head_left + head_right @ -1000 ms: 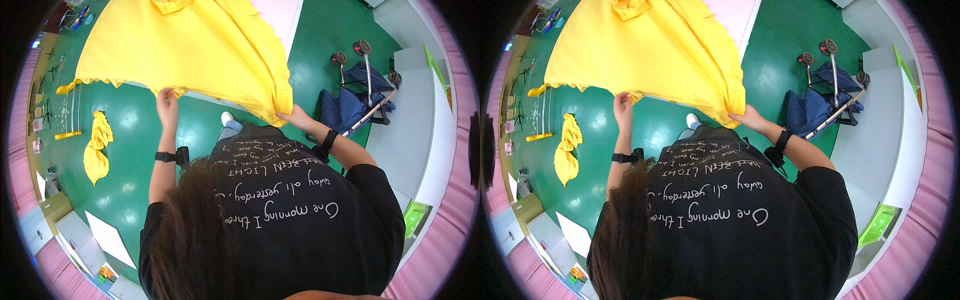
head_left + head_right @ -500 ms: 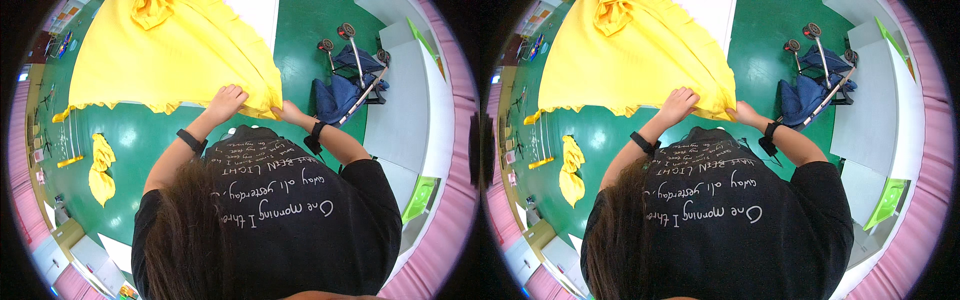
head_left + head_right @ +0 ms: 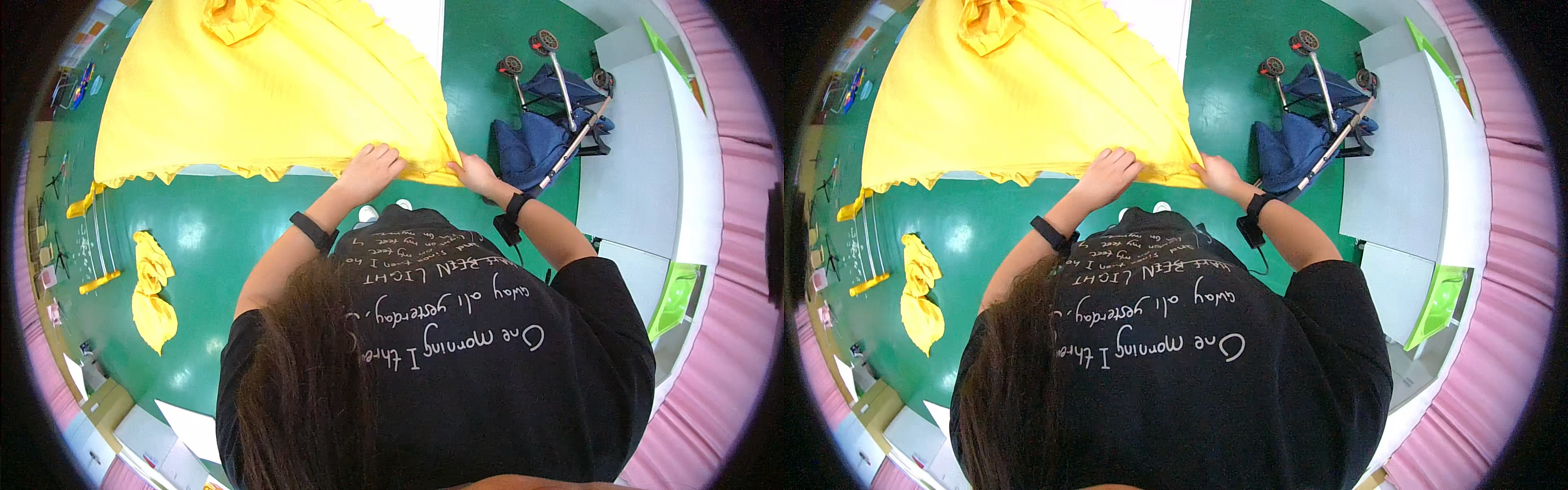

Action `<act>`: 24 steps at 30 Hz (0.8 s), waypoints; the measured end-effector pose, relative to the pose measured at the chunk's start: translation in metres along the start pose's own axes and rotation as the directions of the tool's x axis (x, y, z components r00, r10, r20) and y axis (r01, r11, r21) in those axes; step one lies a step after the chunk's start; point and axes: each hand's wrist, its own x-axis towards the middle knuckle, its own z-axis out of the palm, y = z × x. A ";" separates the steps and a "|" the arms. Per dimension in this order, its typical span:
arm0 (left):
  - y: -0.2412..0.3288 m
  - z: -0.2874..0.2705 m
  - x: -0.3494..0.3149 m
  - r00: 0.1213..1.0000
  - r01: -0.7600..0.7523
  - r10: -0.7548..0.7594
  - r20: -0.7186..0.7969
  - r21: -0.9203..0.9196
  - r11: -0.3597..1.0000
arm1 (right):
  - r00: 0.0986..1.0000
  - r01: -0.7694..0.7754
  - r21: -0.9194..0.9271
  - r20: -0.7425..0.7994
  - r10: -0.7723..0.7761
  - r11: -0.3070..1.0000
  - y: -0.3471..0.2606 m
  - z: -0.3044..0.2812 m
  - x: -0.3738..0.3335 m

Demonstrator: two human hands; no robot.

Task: The person picks up a pink mat from the floor and places it on a white square table, then takes a yellow cloth and spreads it out over the top of the pink mat.

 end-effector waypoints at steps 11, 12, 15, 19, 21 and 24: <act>-0.004 0.003 0.006 0.995 0.098 -0.098 0.009 -0.149 0.984 | 0.966 -0.123 0.161 -0.205 0.155 0.979 0.045 0.010 0.006; -0.002 0.002 0.008 0.989 0.149 -0.143 0.047 -0.173 0.974 | 0.959 -0.130 0.274 -0.208 0.191 0.953 0.051 0.007 0.011; -0.001 -0.002 0.020 0.963 0.255 -0.224 0.151 -0.237 0.937 | 0.962 -0.254 0.495 0.039 0.271 0.831 0.072 0.003 0.011; -0.002 -0.002 0.044 0.914 0.404 -0.347 0.209 -0.390 0.828 | 0.964 -0.225 0.577 0.248 0.095 0.785 0.107 -0.011 0.014; 0.002 -0.009 0.072 0.916 0.400 -0.377 0.136 -0.381 0.833 | 0.965 -0.228 0.567 0.241 0.105 0.791 0.131 -0.018 0.016; 0.003 -0.009 0.113 0.886 0.459 -0.450 0.114 -0.356 0.814 | 0.978 -0.166 0.595 0.199 0.056 0.787 0.165 -0.040 0.018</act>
